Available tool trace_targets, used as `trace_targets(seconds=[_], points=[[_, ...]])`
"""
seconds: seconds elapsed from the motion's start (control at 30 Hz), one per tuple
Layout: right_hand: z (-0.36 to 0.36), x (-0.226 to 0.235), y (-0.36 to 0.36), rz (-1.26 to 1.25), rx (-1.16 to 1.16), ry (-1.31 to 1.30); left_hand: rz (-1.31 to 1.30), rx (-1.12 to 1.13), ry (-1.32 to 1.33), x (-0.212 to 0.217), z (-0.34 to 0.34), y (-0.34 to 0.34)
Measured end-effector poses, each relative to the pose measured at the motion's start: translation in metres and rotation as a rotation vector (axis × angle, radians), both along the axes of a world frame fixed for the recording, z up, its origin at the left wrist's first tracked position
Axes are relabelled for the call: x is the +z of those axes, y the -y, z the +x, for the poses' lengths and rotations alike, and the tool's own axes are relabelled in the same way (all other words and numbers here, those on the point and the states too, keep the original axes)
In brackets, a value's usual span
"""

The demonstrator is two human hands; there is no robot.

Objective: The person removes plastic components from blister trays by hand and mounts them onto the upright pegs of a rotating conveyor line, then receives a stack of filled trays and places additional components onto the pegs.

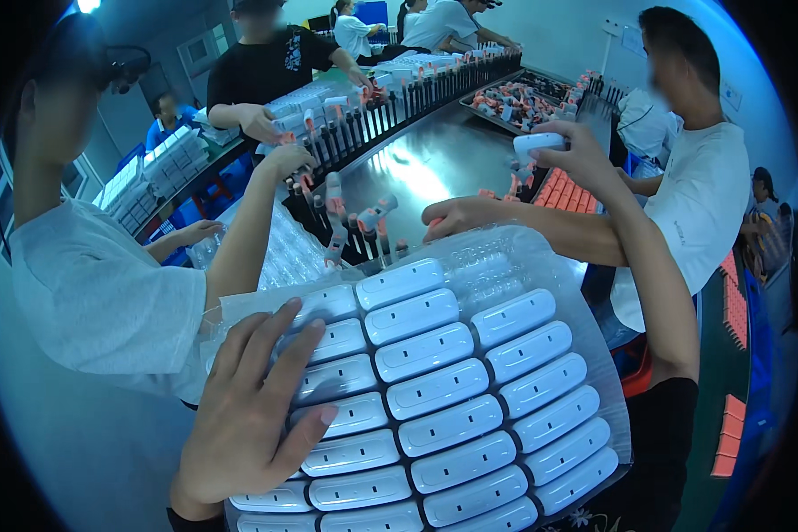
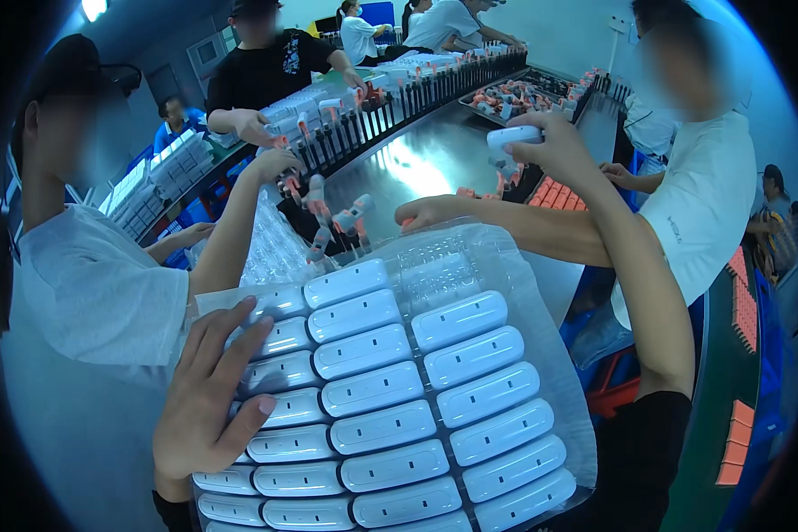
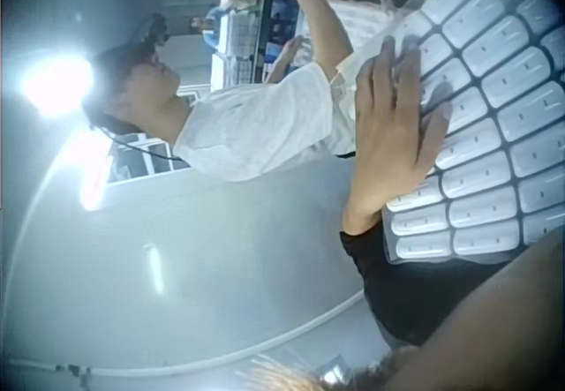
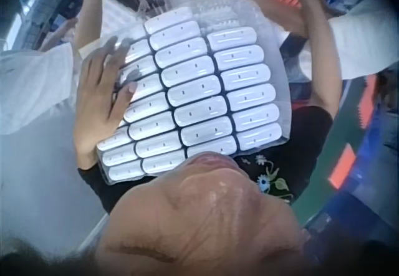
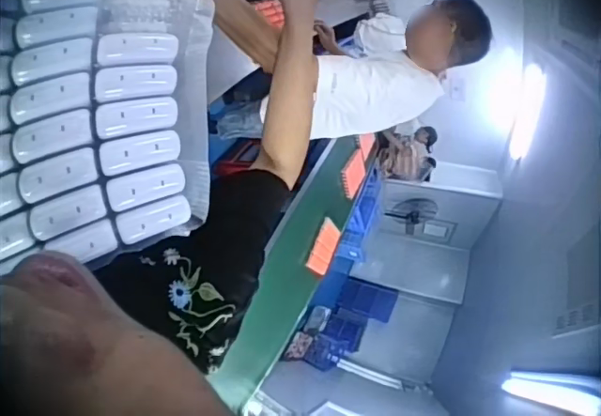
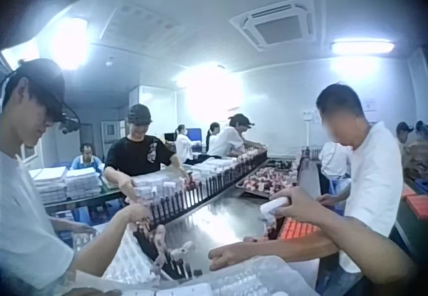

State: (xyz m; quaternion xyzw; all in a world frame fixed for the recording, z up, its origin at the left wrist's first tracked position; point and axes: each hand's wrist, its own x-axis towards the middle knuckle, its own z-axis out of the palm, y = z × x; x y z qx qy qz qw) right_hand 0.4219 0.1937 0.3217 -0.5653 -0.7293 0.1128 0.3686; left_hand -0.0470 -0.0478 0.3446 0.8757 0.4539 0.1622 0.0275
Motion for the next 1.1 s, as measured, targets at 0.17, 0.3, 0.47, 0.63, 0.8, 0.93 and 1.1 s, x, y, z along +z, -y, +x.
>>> trace_targets(seconds=[0.17, 0.3, 0.47, 0.63, 0.8, 0.93, 1.1], points=[[-0.001, 0.002, -0.013, 0.169, 0.052, 0.516, -0.001, 0.005, 0.002, -0.004, -0.003, 0.001], [0.008, 0.007, -0.030, 0.031, -0.052, 0.696, 0.019, -0.013, -0.003, -0.005, -0.005, 0.002], [0.013, -0.002, -0.059, -0.139, 0.264, 0.849, 0.038, -0.037, 0.004, -0.008, -0.010, 0.005], [-0.015, -0.013, -0.076, -0.580, 0.050, 0.370, 0.033, -0.031, 0.003, -0.007, -0.008, 0.006], [-0.029, -0.025, -0.073, -0.340, 0.356, 0.827, 0.034, -0.030, 0.016, -0.005, -0.008, 0.006], [-0.044, -0.055, -0.068, -0.189, 0.374, 0.804, 0.026, -0.048, 0.025, -0.006, -0.007, 0.002], [-0.062, -0.081, -0.049, -0.198, 0.118, 0.710, 0.043, -0.039, 0.036, -0.008, -0.008, 0.004]])
